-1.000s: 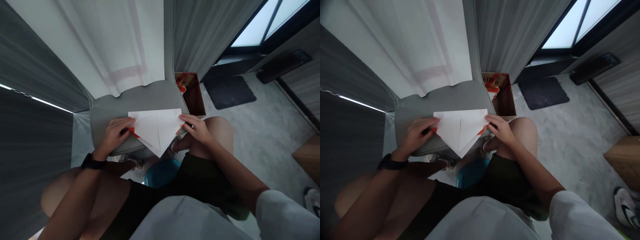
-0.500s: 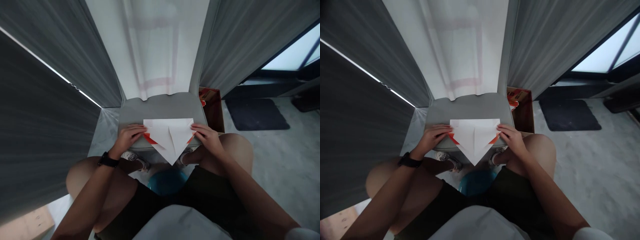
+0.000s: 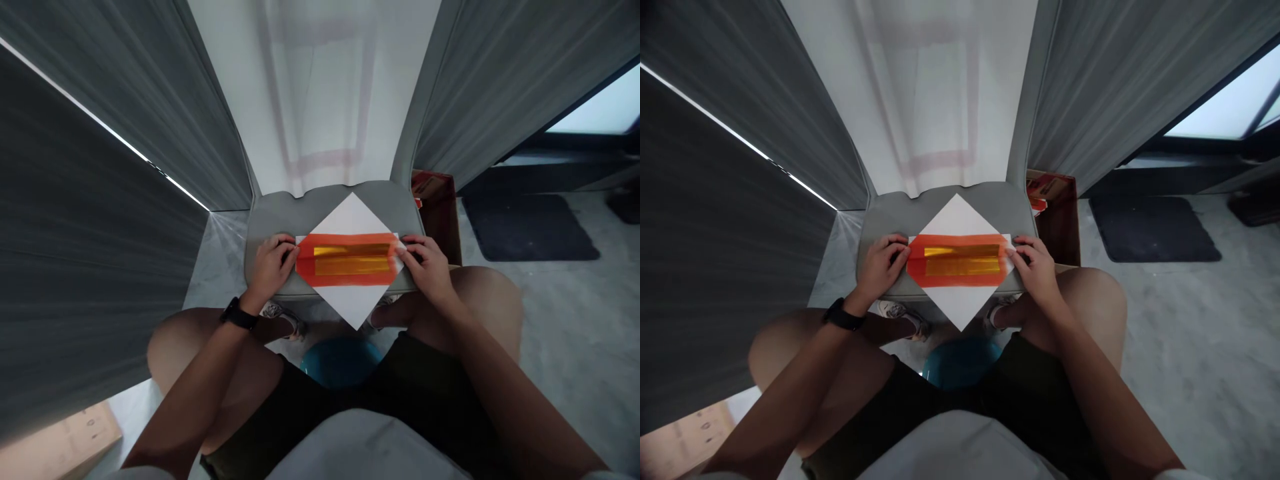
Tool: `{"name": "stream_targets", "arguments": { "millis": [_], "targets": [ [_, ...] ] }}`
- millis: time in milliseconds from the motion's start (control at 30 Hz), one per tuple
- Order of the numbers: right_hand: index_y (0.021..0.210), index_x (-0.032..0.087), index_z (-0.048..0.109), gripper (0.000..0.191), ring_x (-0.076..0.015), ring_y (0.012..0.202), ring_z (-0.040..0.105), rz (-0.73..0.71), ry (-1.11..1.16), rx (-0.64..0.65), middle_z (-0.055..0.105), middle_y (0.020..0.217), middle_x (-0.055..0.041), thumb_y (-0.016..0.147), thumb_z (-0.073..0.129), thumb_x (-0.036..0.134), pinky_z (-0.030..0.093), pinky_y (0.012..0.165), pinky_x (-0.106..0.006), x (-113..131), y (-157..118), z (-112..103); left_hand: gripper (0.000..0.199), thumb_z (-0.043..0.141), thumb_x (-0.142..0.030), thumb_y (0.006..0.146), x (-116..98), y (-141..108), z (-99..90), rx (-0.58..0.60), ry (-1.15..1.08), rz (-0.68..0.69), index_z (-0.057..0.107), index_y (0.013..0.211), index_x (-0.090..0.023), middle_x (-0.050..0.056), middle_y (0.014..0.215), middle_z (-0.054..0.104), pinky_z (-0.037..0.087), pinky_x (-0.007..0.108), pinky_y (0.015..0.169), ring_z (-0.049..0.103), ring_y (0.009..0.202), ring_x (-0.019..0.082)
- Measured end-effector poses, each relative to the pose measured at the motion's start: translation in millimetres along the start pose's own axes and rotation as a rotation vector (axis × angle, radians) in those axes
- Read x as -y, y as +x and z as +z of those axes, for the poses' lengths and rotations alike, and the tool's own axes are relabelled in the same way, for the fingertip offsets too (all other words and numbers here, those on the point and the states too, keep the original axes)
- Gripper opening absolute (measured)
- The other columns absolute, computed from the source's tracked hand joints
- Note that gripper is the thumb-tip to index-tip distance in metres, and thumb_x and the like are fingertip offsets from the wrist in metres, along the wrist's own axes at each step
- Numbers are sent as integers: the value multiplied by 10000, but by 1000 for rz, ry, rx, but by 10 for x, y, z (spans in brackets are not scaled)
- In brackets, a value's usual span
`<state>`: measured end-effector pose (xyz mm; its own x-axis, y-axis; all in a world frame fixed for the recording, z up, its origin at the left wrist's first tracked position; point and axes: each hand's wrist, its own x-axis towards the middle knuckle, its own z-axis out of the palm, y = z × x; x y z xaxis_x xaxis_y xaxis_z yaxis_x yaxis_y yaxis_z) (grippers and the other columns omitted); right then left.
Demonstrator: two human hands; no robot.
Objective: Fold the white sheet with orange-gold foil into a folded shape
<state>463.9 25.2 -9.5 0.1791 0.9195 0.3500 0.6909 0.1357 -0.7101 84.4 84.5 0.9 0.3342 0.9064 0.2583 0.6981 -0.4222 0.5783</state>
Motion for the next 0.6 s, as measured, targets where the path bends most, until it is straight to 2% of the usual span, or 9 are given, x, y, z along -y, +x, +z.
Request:
{"name": "stream_targets", "arguments": {
  "millis": [200,400,600],
  "targets": [
    [756,223,693,424,-325,1169,605,81,-99,-71,675,1123,-150,936,634,602,475,1074,-541,1,17,106,334,531,-402,1075,-85,79,145,-138,117,-105,754,916,-213,98,1175,707,510,439,997,651,1099,275],
    [706,218,630,416,-310,1139,566,175,-153,-104,626,1092,-146,926,620,572,449,1068,-512,78,53,176,330,546,-405,1077,-111,118,180,-151,184,-136,735,892,-209,95,1132,706,491,426,946,635,1063,275],
    [694,210,622,379,-304,1094,557,183,-198,-127,612,1043,-146,920,633,514,442,1045,-513,81,87,226,254,572,-366,1069,-152,138,205,-199,263,-106,711,916,-217,97,1097,697,471,415,900,600,1024,280]
  ]
}}
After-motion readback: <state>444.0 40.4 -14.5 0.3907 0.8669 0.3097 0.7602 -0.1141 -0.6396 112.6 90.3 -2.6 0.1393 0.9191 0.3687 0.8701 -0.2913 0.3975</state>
